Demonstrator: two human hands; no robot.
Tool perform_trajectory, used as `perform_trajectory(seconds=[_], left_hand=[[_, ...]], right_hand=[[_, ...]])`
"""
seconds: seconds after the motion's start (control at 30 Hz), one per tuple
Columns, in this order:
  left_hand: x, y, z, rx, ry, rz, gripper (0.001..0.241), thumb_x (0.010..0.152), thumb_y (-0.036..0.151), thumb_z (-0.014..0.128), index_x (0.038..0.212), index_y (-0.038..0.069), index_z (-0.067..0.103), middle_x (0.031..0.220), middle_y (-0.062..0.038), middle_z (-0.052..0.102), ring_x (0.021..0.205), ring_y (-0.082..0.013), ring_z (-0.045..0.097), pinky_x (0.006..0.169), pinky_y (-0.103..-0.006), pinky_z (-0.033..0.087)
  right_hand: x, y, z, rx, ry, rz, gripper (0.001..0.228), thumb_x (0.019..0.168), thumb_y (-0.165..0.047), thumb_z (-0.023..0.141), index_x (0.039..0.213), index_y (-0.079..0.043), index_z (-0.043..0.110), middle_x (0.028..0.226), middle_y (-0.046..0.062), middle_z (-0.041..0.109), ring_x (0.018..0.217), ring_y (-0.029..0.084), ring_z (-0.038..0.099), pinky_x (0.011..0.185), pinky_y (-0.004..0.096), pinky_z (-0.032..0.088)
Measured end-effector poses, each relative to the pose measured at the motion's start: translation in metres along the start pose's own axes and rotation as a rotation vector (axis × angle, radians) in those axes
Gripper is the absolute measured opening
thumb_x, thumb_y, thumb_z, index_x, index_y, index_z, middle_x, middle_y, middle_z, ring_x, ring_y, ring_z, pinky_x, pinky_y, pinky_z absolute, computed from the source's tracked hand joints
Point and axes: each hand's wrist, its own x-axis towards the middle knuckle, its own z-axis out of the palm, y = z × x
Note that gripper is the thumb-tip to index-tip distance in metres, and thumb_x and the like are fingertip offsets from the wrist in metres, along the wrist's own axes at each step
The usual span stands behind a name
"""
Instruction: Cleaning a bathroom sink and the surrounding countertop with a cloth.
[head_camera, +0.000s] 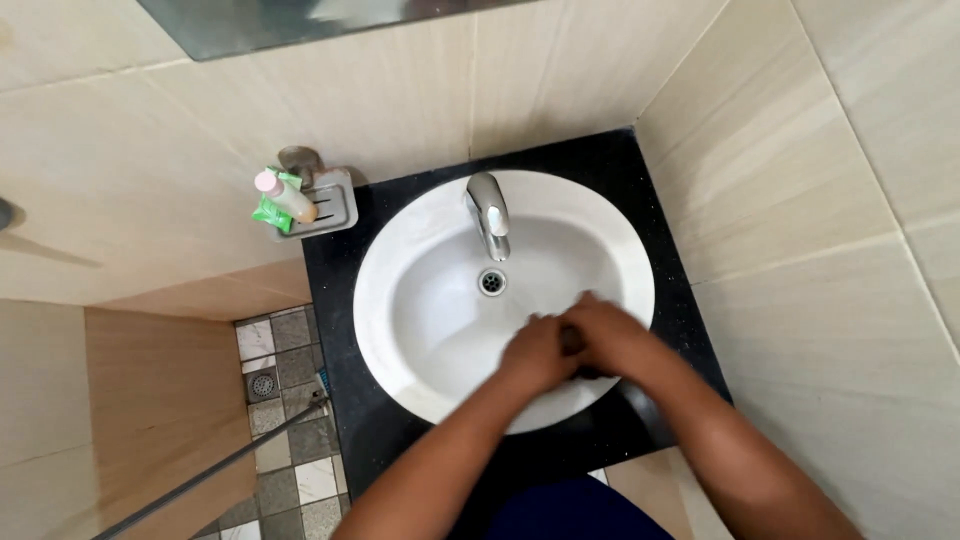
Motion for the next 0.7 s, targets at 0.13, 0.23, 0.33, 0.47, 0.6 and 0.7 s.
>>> perform_trajectory(seconds=[0.13, 0.23, 0.33, 0.47, 0.6, 0.7], left_hand=[[-0.003, 0.071, -0.032, -0.161, 0.196, 0.249, 0.055, 0.087, 0.015, 0.068, 0.134, -0.006, 0.051, 0.129, -0.03, 0.053, 0.126, -0.055, 0.053, 0.101, -0.0575, 0.052], [0.028, 0.077, -0.022, -0.231, 0.372, 0.415, 0.061, 0.093, 0.006, 0.058, 0.149, -0.006, 0.038, 0.144, -0.033, 0.041, 0.14, -0.0559, 0.037, 0.114, -0.0609, 0.041], [0.033, 0.067, -0.017, -0.234, 0.487, 0.444, 0.063, 0.096, 0.009, 0.054, 0.154, -0.006, 0.033, 0.152, -0.034, 0.035, 0.147, -0.0548, 0.028, 0.121, -0.0615, 0.031], [0.014, 0.024, -0.009, -0.264, 0.577, 0.369, 0.05, 0.095, 0.007, 0.059, 0.143, -0.002, 0.049, 0.138, -0.024, 0.049, 0.14, -0.046, 0.038, 0.12, -0.0555, 0.033], [0.007, -0.042, 0.015, -0.225, 0.678, 0.36, 0.044, 0.087, 0.007, 0.064, 0.131, 0.004, 0.061, 0.124, -0.019, 0.057, 0.128, -0.0443, 0.048, 0.112, -0.0536, 0.042], [0.0, -0.072, 0.013, -0.207, 0.641, 0.226, 0.033, 0.093, 0.013, 0.059, 0.126, 0.013, 0.063, 0.124, -0.006, 0.057, 0.13, -0.0322, 0.048, 0.115, -0.0459, 0.039]], right_hand=[[-0.043, 0.006, -0.052, 0.06, 0.327, 0.23, 0.051, 0.069, -0.024, 0.089, 0.118, -0.017, 0.074, 0.118, 0.016, 0.063, 0.116, 0.044, 0.065, 0.094, 0.053, 0.056], [-0.017, 0.051, -0.049, 0.197, 0.686, 0.249, 0.05, 0.079, -0.01, 0.082, 0.126, -0.009, 0.066, 0.123, 0.018, 0.055, 0.121, 0.047, 0.057, 0.098, 0.054, 0.052], [0.048, 0.073, -0.041, 0.702, 0.907, 0.24, 0.042, 0.092, -0.022, 0.073, 0.129, -0.008, 0.059, 0.126, 0.017, 0.048, 0.121, 0.042, 0.052, 0.101, 0.052, 0.048], [0.118, 0.045, -0.052, 0.259, 0.959, 0.123, 0.051, 0.077, -0.013, 0.086, 0.125, -0.008, 0.068, 0.126, 0.018, 0.053, 0.118, 0.046, 0.058, 0.093, 0.055, 0.057], [0.174, 0.0, -0.073, 0.211, 0.857, 0.151, 0.054, 0.077, -0.019, 0.086, 0.128, -0.018, 0.066, 0.134, 0.011, 0.049, 0.123, 0.042, 0.055, 0.093, 0.061, 0.057], [0.223, -0.003, -0.08, 0.383, 0.767, 0.025, 0.049, 0.087, -0.01, 0.074, 0.133, -0.026, 0.063, 0.139, 0.004, 0.048, 0.13, 0.037, 0.051, 0.099, 0.059, 0.052]])
